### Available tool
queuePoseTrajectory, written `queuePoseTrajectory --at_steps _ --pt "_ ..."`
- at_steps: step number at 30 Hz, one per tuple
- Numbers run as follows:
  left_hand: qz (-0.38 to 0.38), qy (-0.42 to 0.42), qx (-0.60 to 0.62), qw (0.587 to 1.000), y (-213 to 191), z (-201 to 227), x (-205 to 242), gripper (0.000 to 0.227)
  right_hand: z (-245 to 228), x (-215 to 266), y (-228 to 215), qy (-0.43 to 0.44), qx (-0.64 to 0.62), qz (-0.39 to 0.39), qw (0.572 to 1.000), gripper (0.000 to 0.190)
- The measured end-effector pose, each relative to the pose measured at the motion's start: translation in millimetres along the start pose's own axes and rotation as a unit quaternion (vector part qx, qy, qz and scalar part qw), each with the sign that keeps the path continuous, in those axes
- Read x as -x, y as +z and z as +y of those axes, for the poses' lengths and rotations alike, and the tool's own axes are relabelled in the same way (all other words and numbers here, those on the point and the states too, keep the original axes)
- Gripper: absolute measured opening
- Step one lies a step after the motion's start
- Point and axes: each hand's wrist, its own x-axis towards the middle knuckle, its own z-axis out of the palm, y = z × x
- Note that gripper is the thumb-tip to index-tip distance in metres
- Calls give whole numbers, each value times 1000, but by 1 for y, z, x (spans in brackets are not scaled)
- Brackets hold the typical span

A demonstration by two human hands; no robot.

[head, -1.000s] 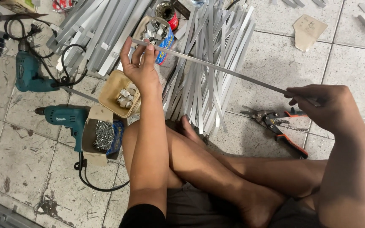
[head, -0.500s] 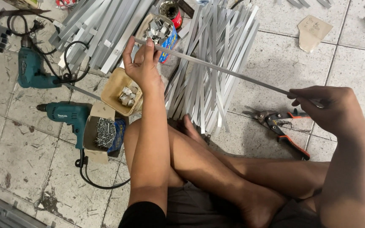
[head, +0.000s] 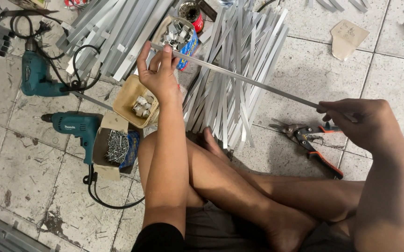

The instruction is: The person sits on the floor and repeatedly cuts long metal strips into shorter pieces using tin snips. The cut pieces are placed in a pile on the floor next to the person.

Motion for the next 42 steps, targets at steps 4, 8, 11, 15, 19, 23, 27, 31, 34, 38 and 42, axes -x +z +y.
queuePoseTrajectory --at_steps 4,8,11,15,19,23,27,31,34,38,42 --pt "-2 23 -22 1000 1 4 3 50 -3 0 -1 41 -23 -16 999 24" --pt "-8 50 -15 999 -3 -7 -2 54 -4 0 -1 57 -35 -18 998 24" --pt "-6 44 -18 999 -4 -8 -2 53 -3 0 -1 57 -54 -22 997 25" --pt "-3 75 -20 997 -4 -22 -13 53 14 -1 5 74 -46 -15 996 23" --pt "14 41 -8 999 -4 -25 -16 53 24 -3 9 0 -58 -9 998 24" --pt "7 13 -11 1000 2 -4 -3 50 23 -5 12 31 -46 4 998 22" --pt "-10 21 -10 1000 -1 -10 -7 50 33 -6 15 65 -62 3 996 23" --pt "-57 -5 -4 998 2 -7 -5 45 21 -7 12 123 -81 5 989 23" --pt "-57 -13 11 998 -1 -10 -7 49 14 -8 4 118 -56 2 991 24" --pt "-61 -30 36 997 -2 -8 -9 51 15 -10 6 129 -52 5 990 23" --pt "-33 -69 78 994 -8 -25 -20 60 9 -11 6 143 -52 0 988 24"
